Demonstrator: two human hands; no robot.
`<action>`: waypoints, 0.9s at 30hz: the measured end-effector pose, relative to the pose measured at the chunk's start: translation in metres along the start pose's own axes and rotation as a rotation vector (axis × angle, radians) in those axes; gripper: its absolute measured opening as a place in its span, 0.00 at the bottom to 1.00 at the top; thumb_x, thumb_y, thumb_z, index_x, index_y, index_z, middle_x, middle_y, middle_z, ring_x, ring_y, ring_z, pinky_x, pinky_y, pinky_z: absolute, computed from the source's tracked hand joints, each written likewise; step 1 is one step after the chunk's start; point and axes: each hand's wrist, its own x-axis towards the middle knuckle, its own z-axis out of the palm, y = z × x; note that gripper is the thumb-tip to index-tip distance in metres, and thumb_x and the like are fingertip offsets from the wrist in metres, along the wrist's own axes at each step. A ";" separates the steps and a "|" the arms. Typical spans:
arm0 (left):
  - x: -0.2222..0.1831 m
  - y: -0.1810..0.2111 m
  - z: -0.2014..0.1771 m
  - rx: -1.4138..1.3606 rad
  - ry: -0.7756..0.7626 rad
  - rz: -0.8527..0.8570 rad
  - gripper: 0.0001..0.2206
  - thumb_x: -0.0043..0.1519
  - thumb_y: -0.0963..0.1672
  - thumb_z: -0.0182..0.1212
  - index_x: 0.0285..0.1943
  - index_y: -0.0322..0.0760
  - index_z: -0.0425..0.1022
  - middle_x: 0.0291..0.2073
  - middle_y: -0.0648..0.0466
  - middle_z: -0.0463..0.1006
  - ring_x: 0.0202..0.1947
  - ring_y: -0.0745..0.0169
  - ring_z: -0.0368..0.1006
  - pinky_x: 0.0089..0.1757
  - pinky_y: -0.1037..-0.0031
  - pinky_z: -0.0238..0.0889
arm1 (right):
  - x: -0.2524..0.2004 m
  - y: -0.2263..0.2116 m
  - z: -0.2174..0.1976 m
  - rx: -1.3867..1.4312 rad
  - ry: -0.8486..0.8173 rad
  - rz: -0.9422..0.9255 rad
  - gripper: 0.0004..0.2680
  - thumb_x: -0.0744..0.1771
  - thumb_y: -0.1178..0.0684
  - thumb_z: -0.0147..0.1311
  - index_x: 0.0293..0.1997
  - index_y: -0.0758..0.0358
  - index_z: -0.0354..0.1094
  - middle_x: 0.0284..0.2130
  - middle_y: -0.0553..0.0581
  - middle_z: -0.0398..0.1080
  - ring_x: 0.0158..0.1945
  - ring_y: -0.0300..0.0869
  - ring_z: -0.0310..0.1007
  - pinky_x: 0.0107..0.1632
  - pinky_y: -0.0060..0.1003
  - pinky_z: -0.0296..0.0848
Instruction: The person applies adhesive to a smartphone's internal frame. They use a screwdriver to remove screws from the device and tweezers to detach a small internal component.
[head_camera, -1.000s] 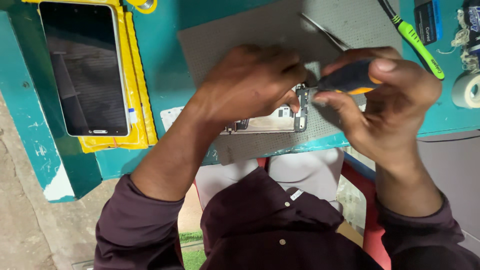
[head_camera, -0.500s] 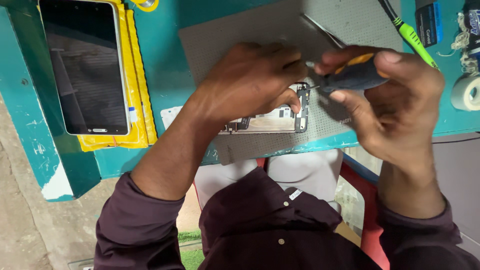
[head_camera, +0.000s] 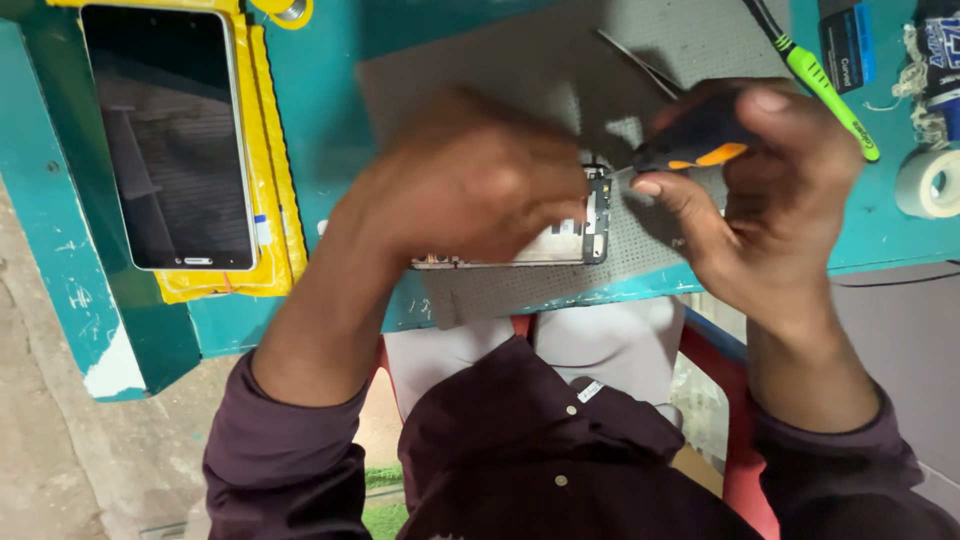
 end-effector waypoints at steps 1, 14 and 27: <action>0.003 0.006 0.002 0.012 -0.067 -0.027 0.02 0.60 0.42 0.65 0.37 0.40 0.80 0.31 0.54 0.78 0.30 0.50 0.76 0.32 0.60 0.67 | -0.001 0.000 0.000 0.030 -0.012 0.033 0.27 0.71 0.74 0.56 0.72 0.52 0.44 0.53 0.68 0.65 0.56 0.47 0.76 0.55 0.38 0.81; 0.012 0.016 0.033 0.096 -0.303 0.027 0.05 0.50 0.42 0.66 0.26 0.37 0.74 0.23 0.54 0.75 0.23 0.56 0.76 0.25 0.64 0.67 | 0.008 -0.007 -0.006 0.034 -0.079 0.008 0.29 0.66 0.76 0.58 0.69 0.51 0.47 0.54 0.68 0.65 0.55 0.49 0.75 0.54 0.36 0.79; 0.015 0.019 0.026 -0.137 -0.422 -0.135 0.07 0.58 0.41 0.64 0.29 0.35 0.72 0.25 0.55 0.78 0.25 0.58 0.79 0.28 0.64 0.69 | 0.005 -0.005 -0.004 0.090 -0.031 0.073 0.27 0.67 0.76 0.54 0.69 0.52 0.49 0.53 0.69 0.66 0.57 0.50 0.75 0.54 0.36 0.80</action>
